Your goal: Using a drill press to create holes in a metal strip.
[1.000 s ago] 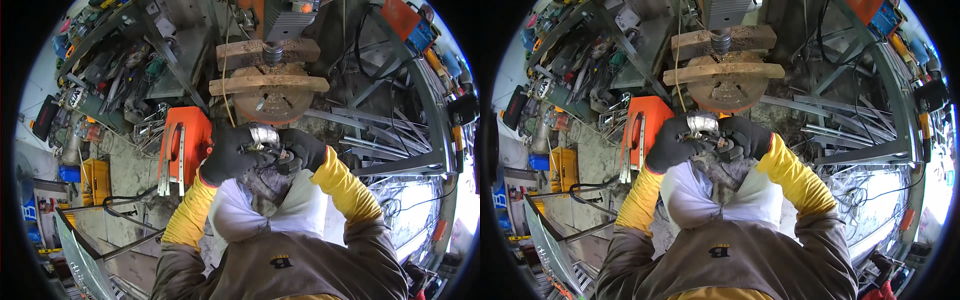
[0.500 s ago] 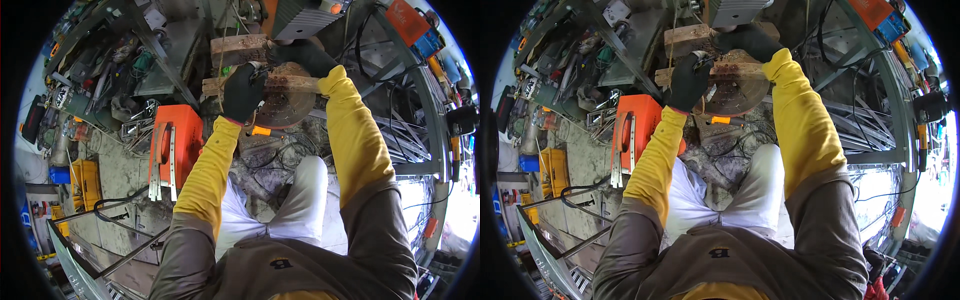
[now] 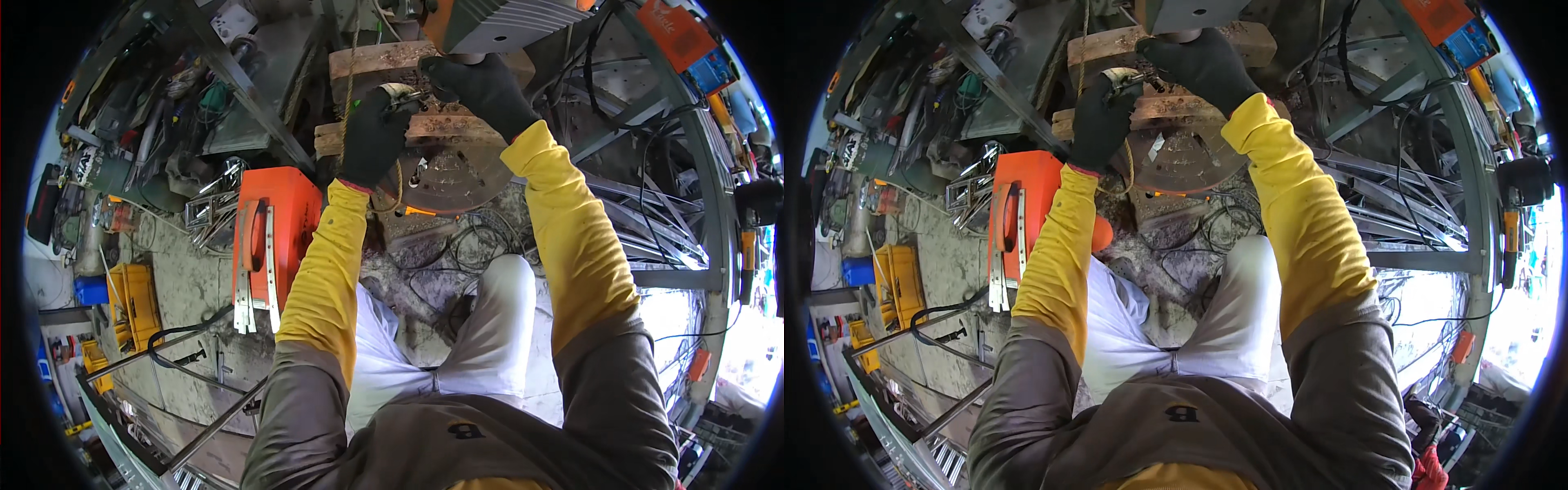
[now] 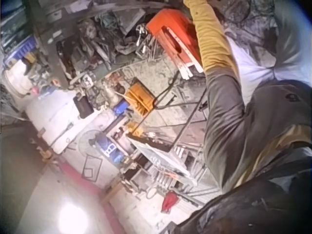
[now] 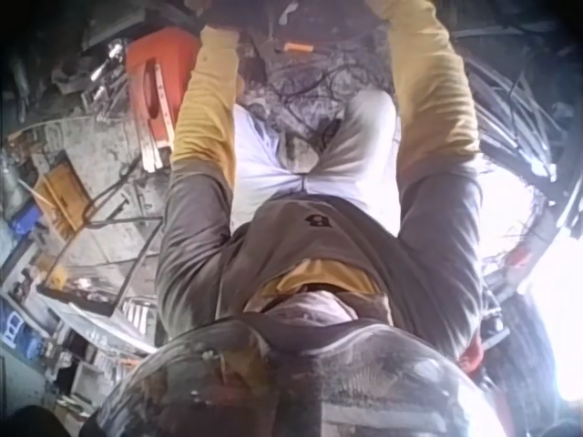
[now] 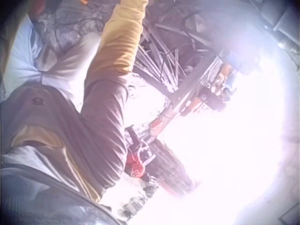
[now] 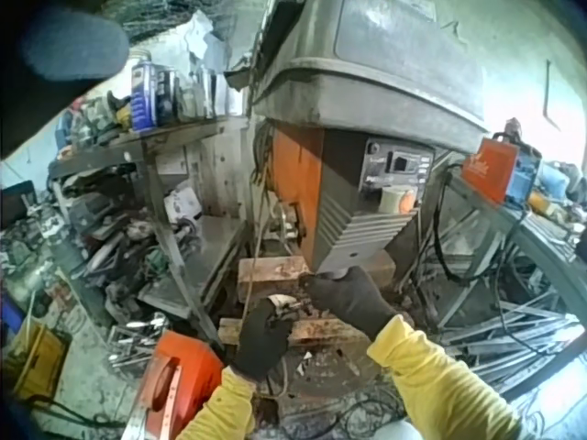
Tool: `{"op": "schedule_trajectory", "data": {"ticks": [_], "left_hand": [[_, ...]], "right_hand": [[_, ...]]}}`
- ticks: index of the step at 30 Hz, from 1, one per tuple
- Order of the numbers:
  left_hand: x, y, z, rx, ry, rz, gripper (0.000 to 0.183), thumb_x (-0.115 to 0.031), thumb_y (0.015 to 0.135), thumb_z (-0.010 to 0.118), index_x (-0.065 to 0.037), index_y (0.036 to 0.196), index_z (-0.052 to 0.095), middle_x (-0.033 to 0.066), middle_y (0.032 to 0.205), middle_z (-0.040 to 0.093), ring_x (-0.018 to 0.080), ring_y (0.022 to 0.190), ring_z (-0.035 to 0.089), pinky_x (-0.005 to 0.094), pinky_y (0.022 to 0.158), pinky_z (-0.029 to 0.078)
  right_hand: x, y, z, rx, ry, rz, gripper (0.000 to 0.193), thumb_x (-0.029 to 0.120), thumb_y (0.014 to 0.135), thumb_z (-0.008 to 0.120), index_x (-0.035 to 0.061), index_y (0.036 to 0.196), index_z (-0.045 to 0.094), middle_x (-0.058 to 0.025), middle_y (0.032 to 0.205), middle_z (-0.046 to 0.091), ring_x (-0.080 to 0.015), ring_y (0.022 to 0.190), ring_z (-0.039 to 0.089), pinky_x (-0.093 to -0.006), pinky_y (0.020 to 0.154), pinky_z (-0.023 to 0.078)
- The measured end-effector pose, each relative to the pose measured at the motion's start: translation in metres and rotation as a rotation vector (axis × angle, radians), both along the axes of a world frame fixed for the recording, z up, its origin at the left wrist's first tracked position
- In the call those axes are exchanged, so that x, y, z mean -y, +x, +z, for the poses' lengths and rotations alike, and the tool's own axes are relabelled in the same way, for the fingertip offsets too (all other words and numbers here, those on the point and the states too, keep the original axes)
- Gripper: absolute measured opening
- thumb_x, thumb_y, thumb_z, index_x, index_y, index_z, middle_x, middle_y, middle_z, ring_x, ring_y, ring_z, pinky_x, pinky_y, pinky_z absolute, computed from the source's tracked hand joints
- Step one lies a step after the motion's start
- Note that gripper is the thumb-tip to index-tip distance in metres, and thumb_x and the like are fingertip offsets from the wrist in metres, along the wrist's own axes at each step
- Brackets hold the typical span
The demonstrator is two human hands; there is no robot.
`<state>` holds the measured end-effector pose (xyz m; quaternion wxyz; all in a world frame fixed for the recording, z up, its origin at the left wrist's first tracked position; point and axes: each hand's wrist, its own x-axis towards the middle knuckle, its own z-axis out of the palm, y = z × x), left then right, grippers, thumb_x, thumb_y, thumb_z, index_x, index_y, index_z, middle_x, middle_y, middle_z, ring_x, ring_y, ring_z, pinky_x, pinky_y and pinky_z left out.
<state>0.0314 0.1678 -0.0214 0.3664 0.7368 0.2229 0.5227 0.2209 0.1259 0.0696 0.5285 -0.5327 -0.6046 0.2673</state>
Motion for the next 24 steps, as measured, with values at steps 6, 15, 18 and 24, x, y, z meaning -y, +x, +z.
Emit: {"op": "schedule_trajectory", "data": {"ticks": [6, 15, 18, 24], "left_hand": [[-0.014, -0.006, -0.003, -0.036, -0.107, -0.063, 0.023, -0.009, 0.1, 0.068, -0.003, 0.122, 0.07, 0.0035, 0.106, 0.073, 0.0103, 0.095, 0.068, 0.0275, 0.08, 0.056], [-0.015, -0.002, 0.007, 0.025, -0.234, -0.155, 0.026, 0.0, 0.096, 0.064, -0.001, 0.121, 0.068, 0.0071, 0.104, 0.074, 0.0117, 0.091, 0.071, 0.0291, 0.079, 0.057], [-0.015, -0.006, 0.007, 0.053, -0.307, -0.165, 0.025, -0.001, 0.095, 0.064, 0.0, 0.12, 0.068, 0.0068, 0.103, 0.074, 0.0116, 0.091, 0.071, 0.0287, 0.078, 0.056], [-0.027, -0.02, 0.012, -0.111, -0.088, -0.081, 0.024, -0.006, 0.096, 0.067, 0.0, 0.12, 0.067, 0.0058, 0.102, 0.074, 0.0124, 0.09, 0.071, 0.029, 0.078, 0.056]], "right_hand": [[0.005, -0.019, -0.003, 0.07, 0.001, -0.198, 0.028, 0.03, 0.09, 0.079, 0.0021, 0.094, 0.073, -0.0017, 0.075, 0.07, -0.0111, 0.067, 0.065, -0.0308, 0.064, 0.051], [0.008, -0.012, -0.002, 0.123, -0.03, -0.191, 0.037, 0.035, 0.09, 0.078, 0.0002, 0.102, 0.072, -0.0057, 0.088, 0.074, -0.0146, 0.079, 0.07, -0.0326, 0.072, 0.054], [0.011, -0.018, 0.002, 0.094, -0.077, -0.177, 0.038, 0.035, 0.09, 0.077, -0.0003, 0.104, 0.072, -0.0065, 0.089, 0.074, -0.0154, 0.081, 0.07, -0.0335, 0.075, 0.054], [-0.002, -0.031, -0.005, -0.04, -0.016, -0.137, 0.032, 0.03, 0.089, 0.079, 0.0007, 0.103, 0.075, -0.0054, 0.086, 0.074, -0.0149, 0.075, 0.069, -0.0323, 0.071, 0.054]]}}
